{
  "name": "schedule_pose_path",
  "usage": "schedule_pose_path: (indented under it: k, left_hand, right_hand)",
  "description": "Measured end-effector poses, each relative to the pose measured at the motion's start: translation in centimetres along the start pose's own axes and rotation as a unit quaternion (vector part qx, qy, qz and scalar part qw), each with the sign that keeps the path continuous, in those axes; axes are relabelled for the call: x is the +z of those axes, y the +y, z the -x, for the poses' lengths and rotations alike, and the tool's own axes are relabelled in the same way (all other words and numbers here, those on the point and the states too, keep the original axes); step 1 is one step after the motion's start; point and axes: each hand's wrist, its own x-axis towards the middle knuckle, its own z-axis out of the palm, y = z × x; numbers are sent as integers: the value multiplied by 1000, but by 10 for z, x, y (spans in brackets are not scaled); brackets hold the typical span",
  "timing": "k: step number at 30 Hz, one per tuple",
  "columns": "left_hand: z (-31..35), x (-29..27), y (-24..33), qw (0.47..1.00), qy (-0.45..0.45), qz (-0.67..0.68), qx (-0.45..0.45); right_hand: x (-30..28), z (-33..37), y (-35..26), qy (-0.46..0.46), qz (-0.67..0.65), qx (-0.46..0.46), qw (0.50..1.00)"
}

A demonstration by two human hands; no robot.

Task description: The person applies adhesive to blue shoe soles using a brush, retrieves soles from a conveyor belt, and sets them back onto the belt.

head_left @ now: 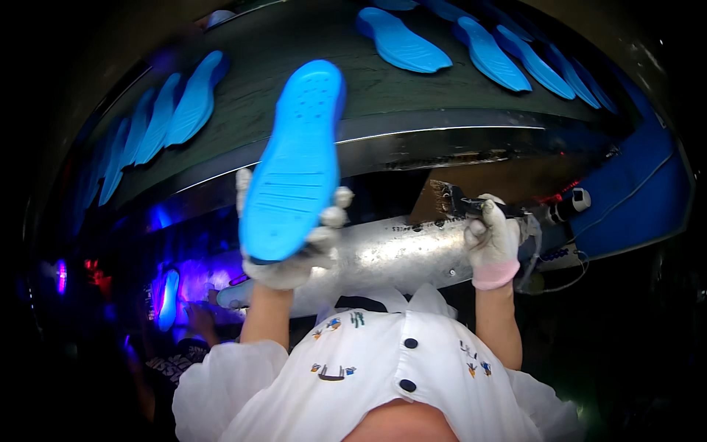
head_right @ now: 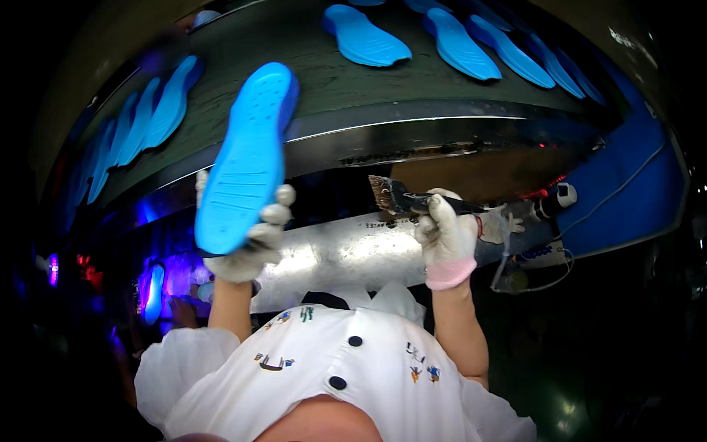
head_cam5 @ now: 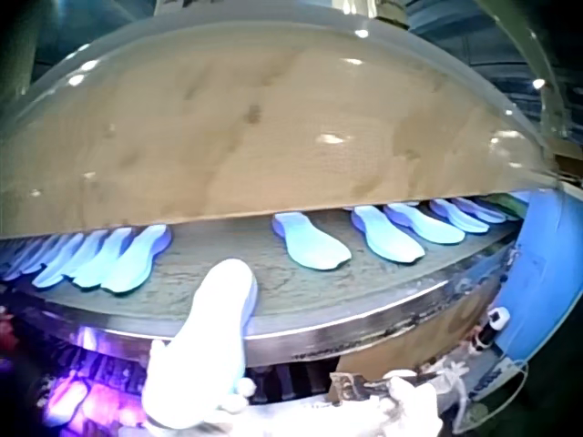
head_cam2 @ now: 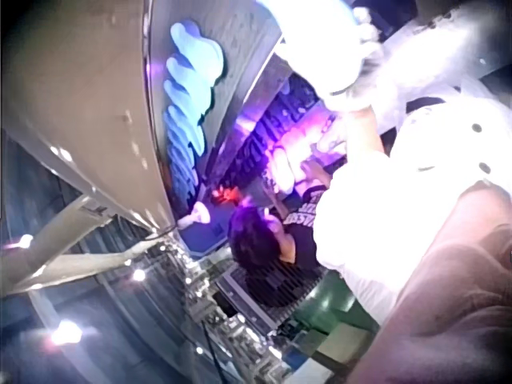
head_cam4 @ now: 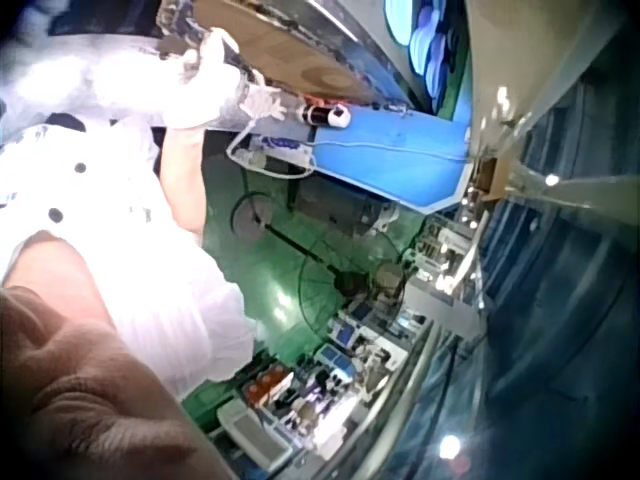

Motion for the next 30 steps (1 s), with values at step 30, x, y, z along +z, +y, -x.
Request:
schedule_pose_path:
  k: [30]
  left_hand:
    - [-34,-40,-124,981,73,-166,-66]
  right_hand:
    - [22,74,-20,-186,484,-500,693]
